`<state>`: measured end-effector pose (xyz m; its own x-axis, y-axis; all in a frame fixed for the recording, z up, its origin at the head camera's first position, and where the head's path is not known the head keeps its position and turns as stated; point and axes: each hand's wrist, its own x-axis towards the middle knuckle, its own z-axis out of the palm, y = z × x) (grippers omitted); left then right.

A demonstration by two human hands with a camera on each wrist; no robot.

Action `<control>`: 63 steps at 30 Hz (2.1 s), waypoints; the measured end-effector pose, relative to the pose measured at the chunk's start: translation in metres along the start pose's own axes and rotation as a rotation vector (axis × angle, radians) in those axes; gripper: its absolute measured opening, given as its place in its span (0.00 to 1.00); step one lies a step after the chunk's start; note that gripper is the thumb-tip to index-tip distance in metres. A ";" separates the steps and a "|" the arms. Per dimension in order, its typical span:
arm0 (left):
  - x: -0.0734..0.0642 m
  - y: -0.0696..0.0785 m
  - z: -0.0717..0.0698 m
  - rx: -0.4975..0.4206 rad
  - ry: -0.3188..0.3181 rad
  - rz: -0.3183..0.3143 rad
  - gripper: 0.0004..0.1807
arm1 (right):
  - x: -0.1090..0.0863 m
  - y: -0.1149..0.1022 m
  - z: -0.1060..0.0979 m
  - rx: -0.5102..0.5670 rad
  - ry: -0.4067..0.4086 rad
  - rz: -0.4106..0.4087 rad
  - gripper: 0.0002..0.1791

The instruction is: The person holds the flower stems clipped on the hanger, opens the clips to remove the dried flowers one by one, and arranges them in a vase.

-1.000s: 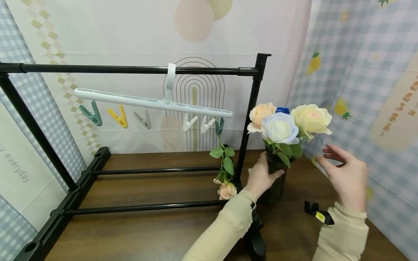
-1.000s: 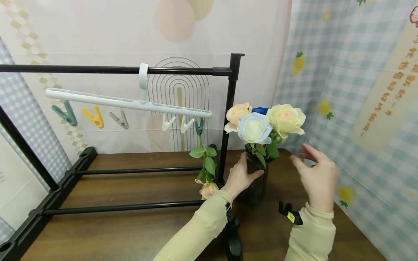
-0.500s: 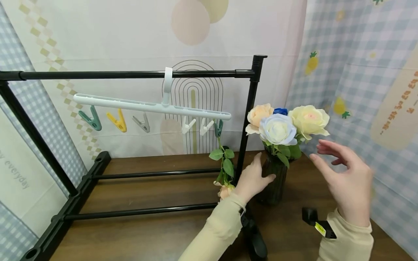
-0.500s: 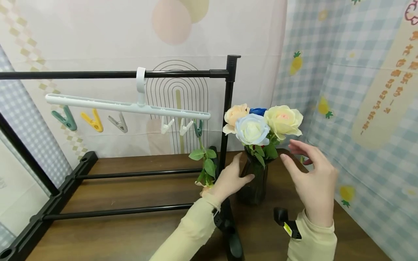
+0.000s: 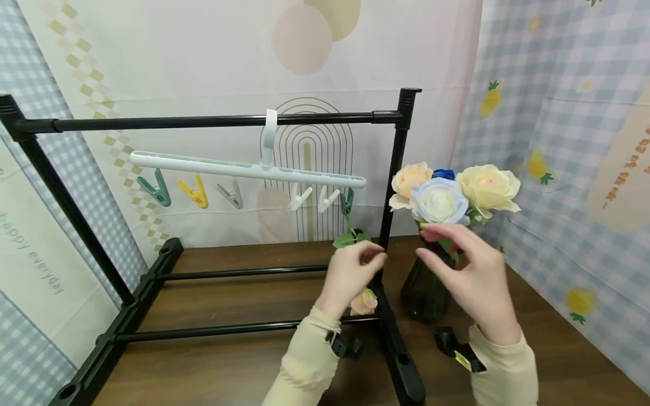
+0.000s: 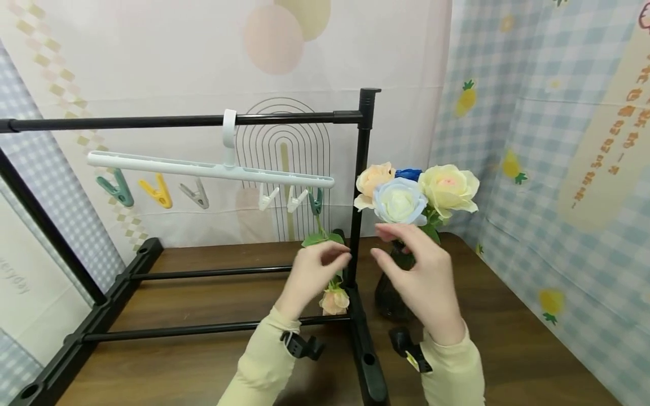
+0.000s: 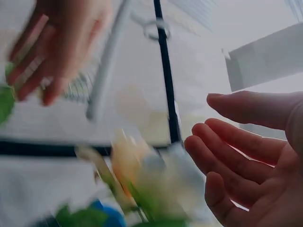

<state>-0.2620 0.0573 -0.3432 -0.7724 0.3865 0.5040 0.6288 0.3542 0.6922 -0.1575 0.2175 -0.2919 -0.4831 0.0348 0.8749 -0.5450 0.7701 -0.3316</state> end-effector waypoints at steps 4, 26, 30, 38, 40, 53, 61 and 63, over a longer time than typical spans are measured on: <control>0.003 -0.014 -0.018 -0.063 0.217 -0.033 0.07 | 0.007 -0.006 0.028 0.001 -0.105 0.005 0.18; 0.049 -0.060 -0.008 -0.256 0.184 -0.260 0.17 | 0.075 0.033 0.142 -0.134 -0.344 0.407 0.25; 0.051 -0.061 -0.002 -0.249 0.211 -0.260 0.15 | 0.073 0.035 0.148 -0.159 -0.269 0.379 0.23; 0.047 -0.064 0.002 -0.258 0.250 -0.307 0.12 | 0.065 0.042 0.155 -0.149 -0.156 0.263 0.20; 0.048 -0.064 0.001 -0.266 0.254 -0.301 0.12 | 0.065 0.042 0.156 -0.141 -0.131 0.244 0.20; 0.059 -0.056 -0.028 -0.148 0.324 -0.238 0.12 | 0.078 0.035 0.146 -0.126 -0.028 0.178 0.18; 0.052 -0.058 -0.042 0.155 0.367 -0.184 0.10 | 0.074 0.033 0.145 -0.023 -0.014 0.243 0.19; 0.048 -0.060 -0.045 0.222 0.377 -0.178 0.10 | 0.071 0.033 0.145 -0.001 -0.028 0.261 0.19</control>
<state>-0.3408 0.0156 -0.3375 -0.8225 -0.0179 0.5685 0.4562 0.5762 0.6782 -0.3093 0.1534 -0.2917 -0.6259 0.2147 0.7498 -0.3989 0.7380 -0.5443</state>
